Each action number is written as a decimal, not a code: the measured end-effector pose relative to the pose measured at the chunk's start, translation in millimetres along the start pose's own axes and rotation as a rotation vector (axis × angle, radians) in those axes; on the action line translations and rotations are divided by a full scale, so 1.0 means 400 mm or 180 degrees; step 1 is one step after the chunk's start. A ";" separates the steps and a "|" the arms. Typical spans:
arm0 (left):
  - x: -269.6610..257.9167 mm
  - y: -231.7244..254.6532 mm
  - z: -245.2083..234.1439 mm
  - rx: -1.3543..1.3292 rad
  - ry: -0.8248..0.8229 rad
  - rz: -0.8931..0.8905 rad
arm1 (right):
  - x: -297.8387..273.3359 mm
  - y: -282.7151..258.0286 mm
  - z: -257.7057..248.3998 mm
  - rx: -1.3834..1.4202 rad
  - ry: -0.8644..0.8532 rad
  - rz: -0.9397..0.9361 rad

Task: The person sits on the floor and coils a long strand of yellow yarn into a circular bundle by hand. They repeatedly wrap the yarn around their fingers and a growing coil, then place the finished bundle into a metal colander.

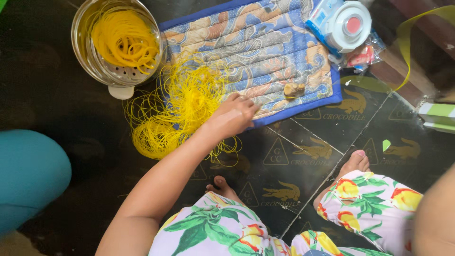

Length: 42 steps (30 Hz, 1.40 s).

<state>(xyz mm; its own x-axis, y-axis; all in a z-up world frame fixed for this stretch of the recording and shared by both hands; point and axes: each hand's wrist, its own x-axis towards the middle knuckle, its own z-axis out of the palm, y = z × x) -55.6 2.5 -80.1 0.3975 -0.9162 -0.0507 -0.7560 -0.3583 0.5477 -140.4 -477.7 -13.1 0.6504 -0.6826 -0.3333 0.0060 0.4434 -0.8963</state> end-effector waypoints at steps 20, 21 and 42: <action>0.076 0.066 -0.164 -0.0405 0.0220 -0.0530 | -0.362 0.364 0.474 -0.1056 -0.0928 0.0373; 0.074 0.064 -0.154 -0.0377 0.0214 -0.0507 | -0.372 0.379 0.485 -0.1102 -0.1014 0.0450; -0.095 -0.114 -0.074 -0.0685 0.1050 -0.0793 | -0.126 0.487 0.246 -0.2292 -0.0624 -0.0665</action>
<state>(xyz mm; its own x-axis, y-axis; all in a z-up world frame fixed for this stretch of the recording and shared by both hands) -20.7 59.0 -78.3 0.7238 -0.6884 0.0465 -0.5053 -0.4829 0.7152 -97.2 -299.9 -142.0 0.8131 -0.5653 -0.1388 -0.3083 -0.2161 -0.9264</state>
